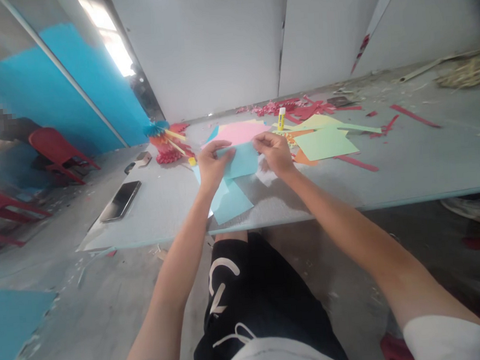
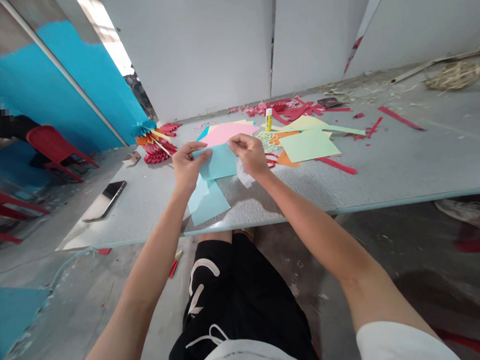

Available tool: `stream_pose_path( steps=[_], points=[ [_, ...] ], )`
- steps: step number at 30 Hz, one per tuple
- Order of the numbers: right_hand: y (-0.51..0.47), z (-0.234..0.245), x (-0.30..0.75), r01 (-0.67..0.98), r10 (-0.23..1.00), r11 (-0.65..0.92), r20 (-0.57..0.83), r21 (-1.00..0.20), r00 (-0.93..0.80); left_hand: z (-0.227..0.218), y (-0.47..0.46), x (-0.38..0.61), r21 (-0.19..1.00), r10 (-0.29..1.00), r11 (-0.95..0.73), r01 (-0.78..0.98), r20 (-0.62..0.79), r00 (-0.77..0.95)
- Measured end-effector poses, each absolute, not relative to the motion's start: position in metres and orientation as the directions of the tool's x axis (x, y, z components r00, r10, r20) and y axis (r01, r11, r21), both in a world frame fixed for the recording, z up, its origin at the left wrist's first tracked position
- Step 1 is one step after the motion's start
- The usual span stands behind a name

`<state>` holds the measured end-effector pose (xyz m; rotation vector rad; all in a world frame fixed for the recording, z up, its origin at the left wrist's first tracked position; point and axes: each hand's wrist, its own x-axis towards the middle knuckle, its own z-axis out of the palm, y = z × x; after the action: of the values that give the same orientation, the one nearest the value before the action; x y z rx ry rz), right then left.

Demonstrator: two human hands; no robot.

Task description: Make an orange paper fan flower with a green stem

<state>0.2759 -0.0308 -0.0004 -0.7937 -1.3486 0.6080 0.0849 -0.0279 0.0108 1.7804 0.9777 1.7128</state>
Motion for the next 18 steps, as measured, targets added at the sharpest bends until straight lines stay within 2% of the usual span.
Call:
stream_pose_path(
  steps=[9, 14, 18],
  points=[
    [-0.028, -0.0036, 0.2763, 0.118, 0.731, 0.654, 0.664, -0.747, 0.154, 0.0053, -0.0207, 0.0821, 0.79, 0.815, -0.568, 0.233, 0.578, 0.027],
    [-0.0267, -0.0068, 0.2756, 0.113, 0.753, 0.644, 0.653, -0.757, 0.078, 0.008, -0.024, 0.0824, 0.769, 0.792, -0.58, 0.27, 0.609, -0.033],
    [-0.0249, -0.0085, 0.2759, 0.118, 0.732, 0.667, 0.677, -0.735, 0.079, 0.0103, -0.027, 0.0842, 0.744, 0.763, -0.631, 0.22, 0.646, 0.004]
  ],
)
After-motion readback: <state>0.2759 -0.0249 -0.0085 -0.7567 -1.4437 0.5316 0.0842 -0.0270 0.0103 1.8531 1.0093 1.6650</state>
